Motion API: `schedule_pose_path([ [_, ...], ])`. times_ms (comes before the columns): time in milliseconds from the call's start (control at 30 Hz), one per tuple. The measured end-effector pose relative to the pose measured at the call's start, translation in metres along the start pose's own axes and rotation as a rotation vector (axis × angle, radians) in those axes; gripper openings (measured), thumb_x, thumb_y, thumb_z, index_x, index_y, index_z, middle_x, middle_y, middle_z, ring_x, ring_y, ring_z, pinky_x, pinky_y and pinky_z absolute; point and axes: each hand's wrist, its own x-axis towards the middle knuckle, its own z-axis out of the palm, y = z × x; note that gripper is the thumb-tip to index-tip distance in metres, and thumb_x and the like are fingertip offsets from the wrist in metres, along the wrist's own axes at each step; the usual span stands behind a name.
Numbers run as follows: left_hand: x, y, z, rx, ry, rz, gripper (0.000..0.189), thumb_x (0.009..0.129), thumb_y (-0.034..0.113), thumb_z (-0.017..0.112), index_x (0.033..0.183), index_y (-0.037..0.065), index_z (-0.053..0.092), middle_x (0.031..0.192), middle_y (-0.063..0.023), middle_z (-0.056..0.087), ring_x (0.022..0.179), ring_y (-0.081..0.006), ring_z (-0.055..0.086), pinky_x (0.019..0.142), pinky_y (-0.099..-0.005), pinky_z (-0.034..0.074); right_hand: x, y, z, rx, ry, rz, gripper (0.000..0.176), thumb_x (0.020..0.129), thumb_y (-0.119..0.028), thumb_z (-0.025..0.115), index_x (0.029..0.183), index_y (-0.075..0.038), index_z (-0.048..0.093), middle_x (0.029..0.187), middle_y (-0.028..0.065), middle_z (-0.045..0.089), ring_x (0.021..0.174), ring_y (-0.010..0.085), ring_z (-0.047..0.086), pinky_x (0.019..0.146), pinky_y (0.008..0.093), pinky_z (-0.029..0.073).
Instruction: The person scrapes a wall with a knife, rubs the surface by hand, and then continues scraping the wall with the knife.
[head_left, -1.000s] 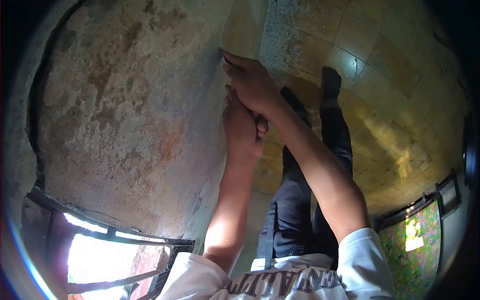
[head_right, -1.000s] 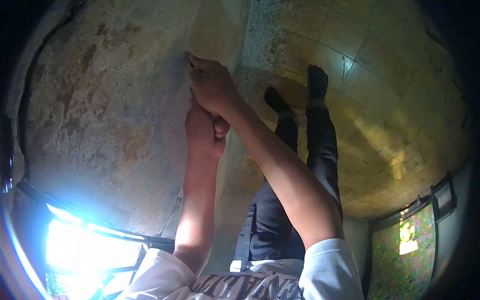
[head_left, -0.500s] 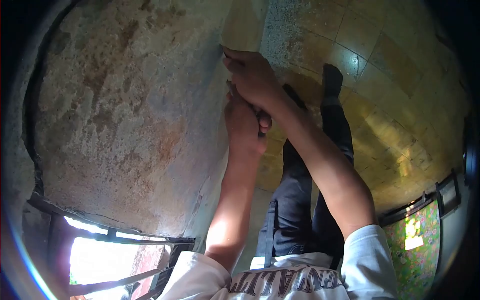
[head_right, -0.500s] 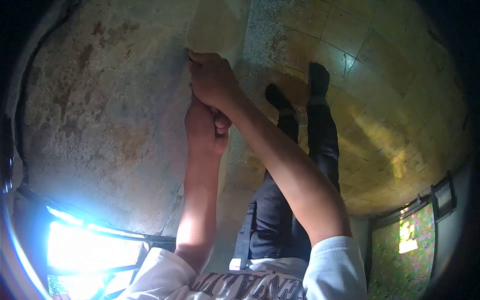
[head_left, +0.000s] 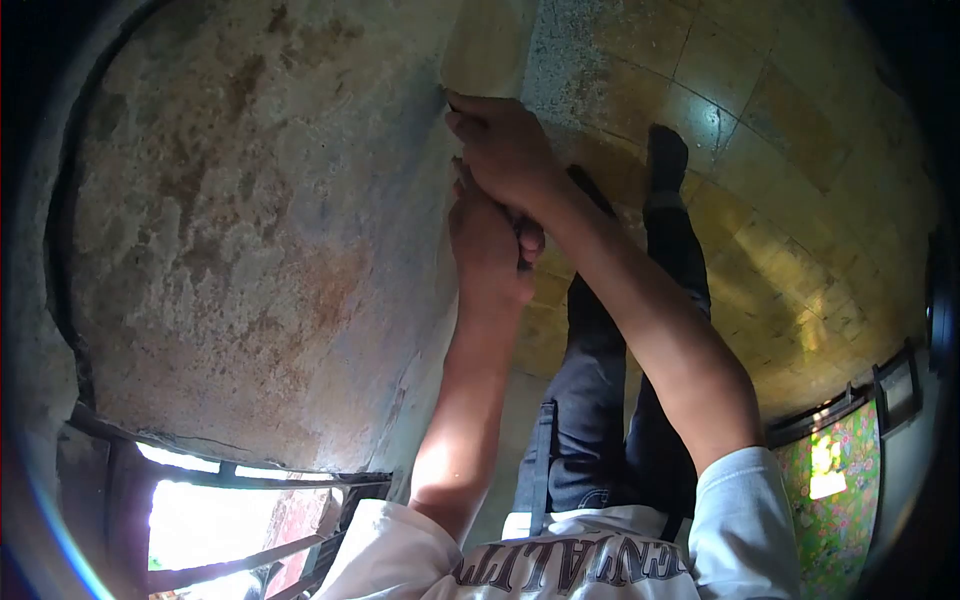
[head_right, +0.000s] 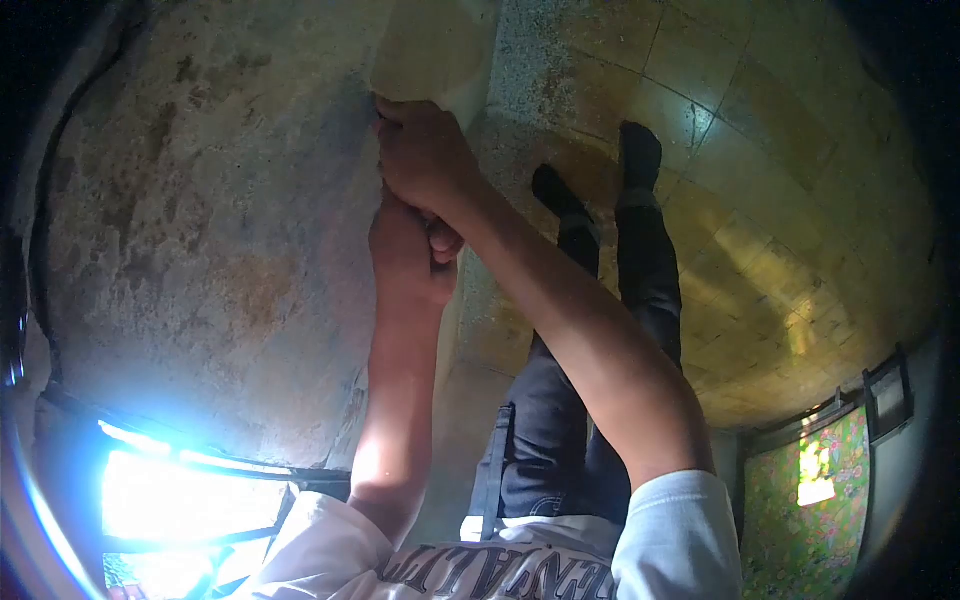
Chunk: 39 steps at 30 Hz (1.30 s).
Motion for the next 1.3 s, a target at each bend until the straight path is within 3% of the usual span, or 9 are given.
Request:
schedule_pose_path([
  [133,0.005,-0.003,0.003,0.002,0.032,-0.004,0.043,0.103,0.046,0.033,0.082,0.012,0.048,0.056,0.0019,0.041,0.038,-0.0090,0.039,0.033,-0.0236,0.028,0.004,-0.003,-0.005,0.208,-0.093,0.234,0.038,0.093,-0.029,0.054,0.124,-0.008,0.061,0.101,0.0222,0.068,0.098,0.0342,0.066,0.090,0.0374,0.048],
  [233,-0.006,-0.001,0.001,-0.038,0.012,-0.022,0.025,0.102,0.033,0.044,0.094,0.011,0.052,0.068,0.0011,0.046,0.043,-0.0085,0.038,0.038,-0.0229,0.030,-0.003,-0.001,0.000,0.017,0.039,-0.044,0.038,0.093,-0.027,0.054,0.125,-0.007,0.061,0.102,0.0194,0.069,0.087,0.0299,0.068,0.083,0.0360,0.050],
  [333,-0.006,0.000,0.003,-0.041,0.032,-0.022,0.021,0.101,0.028,0.044,0.093,0.010,0.052,0.066,0.0008,0.046,0.043,-0.0087,0.038,0.038,-0.0230,0.030,0.000,0.006,0.000,-0.053,-0.057,-0.063,0.043,0.092,-0.025,0.054,0.131,-0.007,0.056,0.099,0.0177,0.069,0.077,0.0249,0.068,0.075,0.0347,0.052],
  [433,0.008,-0.004,0.000,-0.040,0.022,0.018,0.040,0.102,0.043,0.035,0.085,0.010,0.050,0.058,0.0010,0.044,0.038,-0.0095,0.040,0.033,-0.0245,0.029,0.004,0.006,0.003,0.142,-0.118,0.055,0.053,0.090,-0.024,0.056,0.138,-0.005,0.047,0.094,0.0176,0.069,0.070,0.0221,0.067,0.070,0.0341,0.053],
  [500,0.005,0.002,-0.004,-0.025,-0.026,-0.003,0.037,0.102,0.041,0.038,0.086,0.010,0.050,0.058,0.0006,0.045,0.039,-0.0095,0.040,0.035,-0.0250,0.030,0.000,-0.001,0.001,0.181,-0.152,0.089,0.062,0.087,-0.025,0.058,0.141,-0.002,0.041,0.093,0.0185,0.068,0.069,0.0225,0.067,0.070,0.0344,0.053],
  [733,0.002,-0.002,-0.008,-0.092,-0.004,0.052,0.026,0.099,0.032,0.046,0.088,0.009,0.053,0.059,0.0002,0.046,0.043,-0.0092,0.043,0.037,-0.0258,0.029,-0.013,-0.021,-0.012,0.072,-0.269,0.072,0.086,0.079,-0.026,0.066,0.147,0.005,0.025,0.104,0.0247,0.064,0.090,0.0279,0.066,0.083,0.0332,0.050],
  [833,-0.005,-0.007,-0.009,-0.089,-0.035,0.059,0.009,0.094,0.015,0.052,0.089,0.008,0.051,0.066,-0.0007,0.050,0.048,-0.0088,0.044,0.041,-0.0242,0.032,-0.024,-0.030,-0.020,0.094,-0.332,0.109,0.088,0.077,-0.023,0.066,0.148,0.005,0.022,0.107,0.0275,0.062,0.101,0.0314,0.062,0.091,0.0345,0.046],
  [1133,-0.009,-0.007,-0.005,-0.106,-0.005,-0.007,0.009,0.095,0.014,0.048,0.088,0.009,0.051,0.067,-0.0002,0.051,0.047,-0.0081,0.043,0.039,-0.0239,0.030,-0.015,-0.019,-0.016,-0.024,-0.280,0.017,0.079,0.075,-0.010,0.059,0.145,0.007,0.025,0.111,0.0307,0.060,0.108,0.0379,0.061,0.096,0.0401,0.046],
  [1300,-0.005,-0.008,-0.018,-0.086,-0.071,0.015,0.010,0.096,0.015,0.048,0.088,0.009,0.051,0.067,-0.0005,0.052,0.048,-0.0082,0.044,0.039,-0.0243,0.031,-0.012,-0.029,-0.012,-0.019,-0.346,0.122,0.079,0.073,-0.005,0.058,0.144,0.008,0.027,0.118,0.0322,0.057,0.111,0.0415,0.058,0.096,0.0410,0.046],
])
